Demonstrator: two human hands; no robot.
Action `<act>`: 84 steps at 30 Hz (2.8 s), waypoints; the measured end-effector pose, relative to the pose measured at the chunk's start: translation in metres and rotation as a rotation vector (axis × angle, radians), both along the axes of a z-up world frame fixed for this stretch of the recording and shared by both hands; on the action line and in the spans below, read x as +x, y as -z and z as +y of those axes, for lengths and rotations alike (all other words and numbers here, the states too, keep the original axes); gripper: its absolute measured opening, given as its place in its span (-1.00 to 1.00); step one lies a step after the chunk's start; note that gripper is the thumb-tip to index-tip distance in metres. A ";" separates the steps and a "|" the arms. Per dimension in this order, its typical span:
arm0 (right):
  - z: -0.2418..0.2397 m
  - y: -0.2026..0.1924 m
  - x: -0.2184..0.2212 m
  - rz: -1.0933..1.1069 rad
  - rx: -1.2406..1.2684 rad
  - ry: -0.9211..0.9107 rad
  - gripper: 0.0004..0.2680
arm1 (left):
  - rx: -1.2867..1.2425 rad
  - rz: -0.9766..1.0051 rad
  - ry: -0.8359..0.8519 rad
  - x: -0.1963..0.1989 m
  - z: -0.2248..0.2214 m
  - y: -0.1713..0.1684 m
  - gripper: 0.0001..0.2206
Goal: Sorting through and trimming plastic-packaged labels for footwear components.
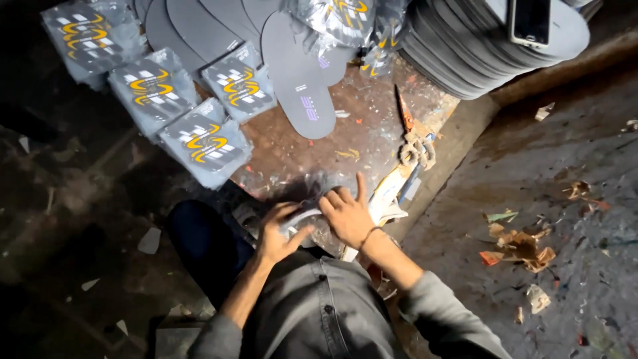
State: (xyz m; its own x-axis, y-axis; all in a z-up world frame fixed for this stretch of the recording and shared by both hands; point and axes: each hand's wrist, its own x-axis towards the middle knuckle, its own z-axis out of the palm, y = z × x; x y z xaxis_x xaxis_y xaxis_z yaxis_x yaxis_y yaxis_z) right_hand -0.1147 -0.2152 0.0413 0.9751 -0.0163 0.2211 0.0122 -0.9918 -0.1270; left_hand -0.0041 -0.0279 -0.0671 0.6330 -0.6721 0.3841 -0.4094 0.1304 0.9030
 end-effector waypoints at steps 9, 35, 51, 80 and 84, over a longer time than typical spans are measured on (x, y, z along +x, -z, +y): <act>-0.022 0.031 -0.009 0.268 -0.073 0.141 -0.91 | 0.012 0.040 -0.044 0.005 -0.033 0.004 -0.75; -0.108 0.110 -0.106 -0.429 2.599 0.517 -0.67 | 0.380 0.138 -0.204 0.124 0.027 -0.192 -0.75; 0.056 0.032 -0.010 0.333 1.794 -0.264 -0.40 | 0.331 -0.276 -0.227 0.093 0.043 -0.256 -0.77; 0.077 -0.115 0.056 -0.426 0.818 -0.258 -0.43 | 0.304 0.195 0.142 0.085 0.071 -0.235 -0.79; 0.063 0.074 0.008 -0.283 1.084 -0.030 -0.63 | 0.320 0.163 0.127 0.089 0.068 -0.244 -0.80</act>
